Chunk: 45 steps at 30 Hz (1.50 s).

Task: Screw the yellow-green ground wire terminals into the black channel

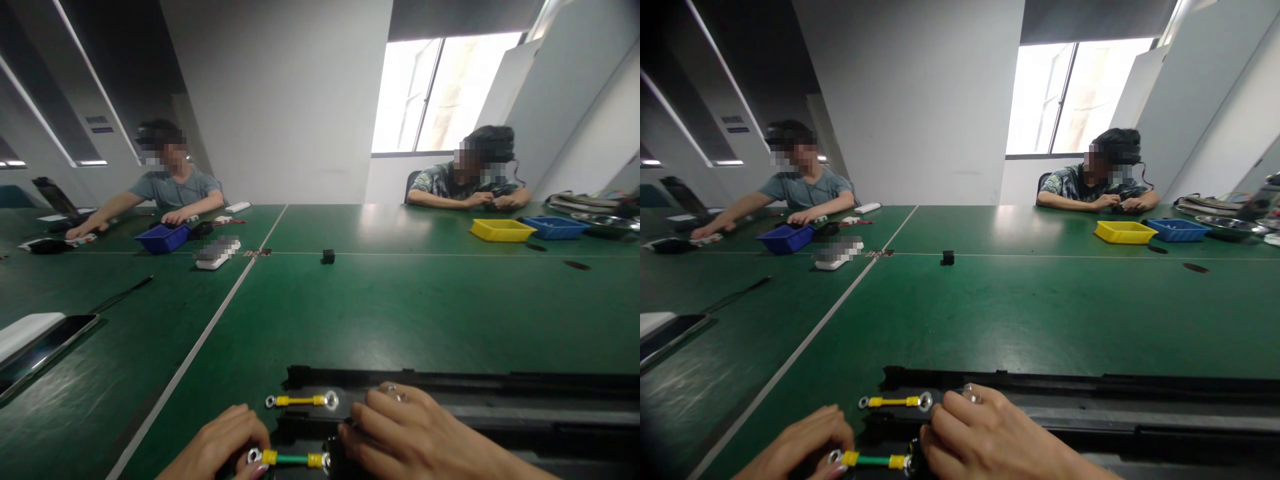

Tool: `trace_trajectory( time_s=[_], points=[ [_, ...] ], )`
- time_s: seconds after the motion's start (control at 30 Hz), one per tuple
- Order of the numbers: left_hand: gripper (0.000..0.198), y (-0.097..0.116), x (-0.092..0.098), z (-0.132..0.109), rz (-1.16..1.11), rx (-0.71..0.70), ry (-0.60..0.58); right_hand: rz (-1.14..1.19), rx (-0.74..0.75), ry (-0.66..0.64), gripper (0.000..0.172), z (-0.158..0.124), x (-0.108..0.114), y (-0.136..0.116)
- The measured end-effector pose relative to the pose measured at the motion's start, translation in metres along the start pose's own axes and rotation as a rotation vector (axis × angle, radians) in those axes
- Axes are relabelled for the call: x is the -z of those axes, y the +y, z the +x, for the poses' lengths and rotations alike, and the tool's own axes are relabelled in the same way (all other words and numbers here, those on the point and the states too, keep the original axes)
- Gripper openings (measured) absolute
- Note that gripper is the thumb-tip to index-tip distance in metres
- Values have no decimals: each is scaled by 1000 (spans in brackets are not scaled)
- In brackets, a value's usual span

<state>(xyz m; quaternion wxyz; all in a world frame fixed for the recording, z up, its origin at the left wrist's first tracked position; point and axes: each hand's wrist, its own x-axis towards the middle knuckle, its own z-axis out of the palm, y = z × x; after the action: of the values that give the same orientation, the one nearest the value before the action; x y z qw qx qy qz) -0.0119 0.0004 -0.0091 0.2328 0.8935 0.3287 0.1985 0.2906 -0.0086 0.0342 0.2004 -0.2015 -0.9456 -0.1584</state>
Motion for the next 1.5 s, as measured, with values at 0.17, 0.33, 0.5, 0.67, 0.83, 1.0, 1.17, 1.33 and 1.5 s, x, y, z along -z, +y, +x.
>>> trace_trajectory(
  time_s=[0.17, 0.33, 0.5, 0.67, 0.83, 1.0, 1.17, 1.33, 1.5],
  points=[
    [6, 2, 1, 1, -7, -18, 51, 60, -6, -35, 33, -1, -3, 1],
    [6, 2, 1, 1, -23, -33, 44, 93, 2, -46, 40, -1, -6, 2],
    [5, 2, 1, 0, -14, -4, 17, 119, 4, -63, 43, -1, -7, 3],
    [6, 3, 1, -1, -13, -3, 25, 146, 3, -68, 35, 1, -6, 3],
    [12, 5, 2, 0, -17, -9, 49, 153, -3, -61, 33, 1, -6, 4],
    [15, 4, 2, 1, -33, -15, 48, 148, 28, -38, 32, -1, -8, 5],
    [16, 4, 2, 1, -46, -22, 43, 144, 86, -3, 29, -3, -11, 6],
    [17, 3, -1, 0, -44, -17, 54, 106, 110, 1, 35, -3, -9, 6],
    [18, 1, -1, 0, -46, -8, 41, 117, 99, -6, 33, -2, -8, 6]
  ],
)
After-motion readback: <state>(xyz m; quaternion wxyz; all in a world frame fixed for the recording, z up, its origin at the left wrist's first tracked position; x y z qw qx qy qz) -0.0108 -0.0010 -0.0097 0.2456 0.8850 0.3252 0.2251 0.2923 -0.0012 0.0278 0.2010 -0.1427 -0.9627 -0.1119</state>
